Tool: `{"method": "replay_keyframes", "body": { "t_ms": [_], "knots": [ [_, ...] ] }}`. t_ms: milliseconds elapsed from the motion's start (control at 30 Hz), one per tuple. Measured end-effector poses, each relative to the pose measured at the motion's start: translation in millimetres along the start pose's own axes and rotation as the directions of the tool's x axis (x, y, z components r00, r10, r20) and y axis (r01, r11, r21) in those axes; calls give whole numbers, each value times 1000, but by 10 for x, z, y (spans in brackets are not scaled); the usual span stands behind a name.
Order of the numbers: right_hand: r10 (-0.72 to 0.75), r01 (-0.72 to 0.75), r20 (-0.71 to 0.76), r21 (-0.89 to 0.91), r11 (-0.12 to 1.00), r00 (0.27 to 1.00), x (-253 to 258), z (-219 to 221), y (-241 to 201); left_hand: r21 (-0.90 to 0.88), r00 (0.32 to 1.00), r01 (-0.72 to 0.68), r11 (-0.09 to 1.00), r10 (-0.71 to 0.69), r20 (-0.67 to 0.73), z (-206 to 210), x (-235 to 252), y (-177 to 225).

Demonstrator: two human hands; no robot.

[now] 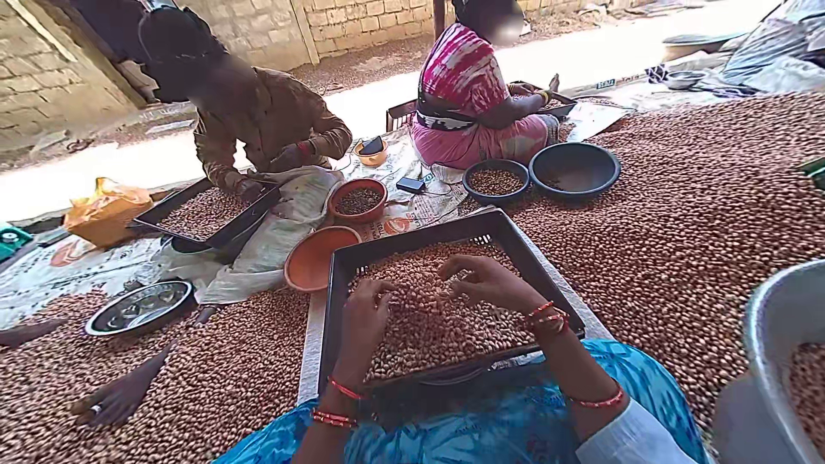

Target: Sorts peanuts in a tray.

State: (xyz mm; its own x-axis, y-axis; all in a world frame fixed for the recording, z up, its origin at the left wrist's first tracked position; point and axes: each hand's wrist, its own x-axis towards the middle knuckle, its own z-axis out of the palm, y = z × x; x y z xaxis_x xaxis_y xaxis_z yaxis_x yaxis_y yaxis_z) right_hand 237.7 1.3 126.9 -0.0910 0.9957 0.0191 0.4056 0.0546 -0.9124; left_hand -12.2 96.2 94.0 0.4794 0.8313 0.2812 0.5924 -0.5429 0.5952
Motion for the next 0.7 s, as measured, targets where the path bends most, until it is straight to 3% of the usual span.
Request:
{"method": "replay_keyframes", "body": {
  "t_ms": [67, 167, 467, 533, 700],
  "knots": [
    [-18, 16, -145, -18, 1000, 989, -5, -56, -26, 198, 997, 81, 977, -82, -6, -95, 43, -133],
    [-53, -2, -304, -178, 984, 951, 12, -69, 35, 336, 974, 180, 925, -216, 73, -112, 94, -180],
    [64, -143, -172, -501, 853, 983, 111, 186, 16, 407, 940, 200, 891, -292, 177, -3, 136, -182],
    [103, -163, -136, -567, 807, 985, 139, 270, 24, 325, 943, 222, 919, -288, 169, -30, 131, -246],
    [185, -200, -87, -600, 775, 979, 179, 337, 77, -110, 955, 289, 951, -279, 102, -135, 138, -241]
  ]
}}
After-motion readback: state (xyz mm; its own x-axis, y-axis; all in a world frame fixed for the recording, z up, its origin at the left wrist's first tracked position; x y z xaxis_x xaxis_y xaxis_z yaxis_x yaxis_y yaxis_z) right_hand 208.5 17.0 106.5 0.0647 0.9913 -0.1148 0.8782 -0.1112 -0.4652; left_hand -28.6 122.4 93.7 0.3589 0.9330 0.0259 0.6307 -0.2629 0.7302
